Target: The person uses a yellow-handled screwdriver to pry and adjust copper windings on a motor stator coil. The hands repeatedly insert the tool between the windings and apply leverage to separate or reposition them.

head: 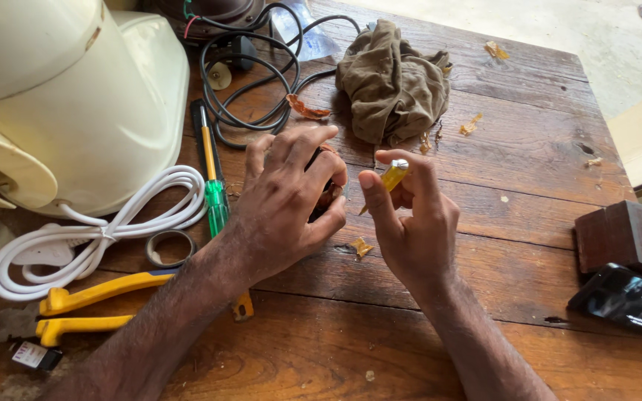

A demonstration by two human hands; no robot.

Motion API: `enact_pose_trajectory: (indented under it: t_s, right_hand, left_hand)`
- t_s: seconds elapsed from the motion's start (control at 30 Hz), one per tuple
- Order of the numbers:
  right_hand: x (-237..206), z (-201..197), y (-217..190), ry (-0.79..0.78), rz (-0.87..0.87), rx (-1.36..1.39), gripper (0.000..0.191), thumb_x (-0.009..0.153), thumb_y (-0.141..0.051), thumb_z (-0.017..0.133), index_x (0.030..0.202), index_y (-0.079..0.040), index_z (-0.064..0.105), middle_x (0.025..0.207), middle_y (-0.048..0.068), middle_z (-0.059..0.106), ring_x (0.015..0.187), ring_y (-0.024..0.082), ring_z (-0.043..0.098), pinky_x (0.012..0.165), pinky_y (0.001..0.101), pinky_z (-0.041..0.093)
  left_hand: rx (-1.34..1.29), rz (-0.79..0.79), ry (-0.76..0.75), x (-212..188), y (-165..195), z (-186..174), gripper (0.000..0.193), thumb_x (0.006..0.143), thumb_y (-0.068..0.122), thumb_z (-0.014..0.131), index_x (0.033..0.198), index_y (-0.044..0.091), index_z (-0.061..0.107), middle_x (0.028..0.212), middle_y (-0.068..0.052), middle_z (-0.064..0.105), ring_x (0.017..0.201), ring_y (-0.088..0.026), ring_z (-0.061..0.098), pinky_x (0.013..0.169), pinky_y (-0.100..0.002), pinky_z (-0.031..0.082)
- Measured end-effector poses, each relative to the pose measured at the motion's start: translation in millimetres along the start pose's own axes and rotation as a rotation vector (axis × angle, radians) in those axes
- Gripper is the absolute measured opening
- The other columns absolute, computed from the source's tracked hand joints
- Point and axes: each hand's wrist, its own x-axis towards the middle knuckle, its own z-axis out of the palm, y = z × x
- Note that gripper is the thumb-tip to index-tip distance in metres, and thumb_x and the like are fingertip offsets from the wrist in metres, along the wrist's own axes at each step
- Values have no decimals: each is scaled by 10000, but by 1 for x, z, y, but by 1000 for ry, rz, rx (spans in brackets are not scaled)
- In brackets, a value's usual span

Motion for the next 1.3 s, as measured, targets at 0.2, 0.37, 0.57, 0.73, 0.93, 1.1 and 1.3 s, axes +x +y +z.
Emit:
enact_pose_trajectory:
  t_s: [0.2,0.37,0.57,0.73,0.93,1.1,1.3]
  right_hand:
    - [-1,1,2,2,-9,-41,330,1084,-305,653,1289,-56,584,813,53,723,751,91,735,653,255,597]
    - [-1,4,4,-3,-4,-42,338,1083,-330,643,1282,-64,581,792,41,710,736,75,727,648,246,611]
    - [-2,6,6,-12,-25,-25,340,1099,-323,641,1295,-52,581,839,43,727,776,69,730,671,241,606]
    - [-1,7,8,-13,-15,-30,332,1094,-305,650,1291,-46,586,780,29,693,709,59,692,618,236,562]
    - [-3,8,9,-17,-19,-12,323,1104,-295,657,1296,-47,581,774,21,678,697,56,673,613,233,544]
    - [-5,3,12,-6,-41,-54,318,1124,-302,652,1304,-52,572,807,24,693,721,58,689,633,231,551]
    - [-5,1,14,-22,-14,-36,341,1118,-322,642,1314,-53,568,796,28,702,733,65,708,629,232,559]
  left_hand:
    - [89,-40,-75,11,4,2,327,843,333,656,1062,100,586,1400,-182,496,1369,-311,395,1083,-641,268]
    - [132,-42,-115,13,3,4,378,837,326,612,1122,79,579,1375,-182,510,1347,-305,395,1046,-650,278]
    - [197,-16,-131,16,-1,11,416,869,333,596,1190,70,574,1358,-183,509,1320,-293,396,992,-660,302]
    - [200,-5,-110,12,-3,14,413,865,317,611,1177,50,571,1354,-173,511,1309,-289,402,997,-644,321]
    - [245,35,-60,9,-5,20,442,889,355,613,1165,11,577,1353,-179,512,1304,-290,408,999,-632,334]
    - [232,30,-81,4,-8,25,375,924,370,607,1080,29,590,1356,-203,514,1310,-297,414,1002,-643,330]
    - [236,35,-35,0,-8,26,325,927,348,607,1062,52,599,1360,-204,524,1345,-299,429,1047,-636,324]
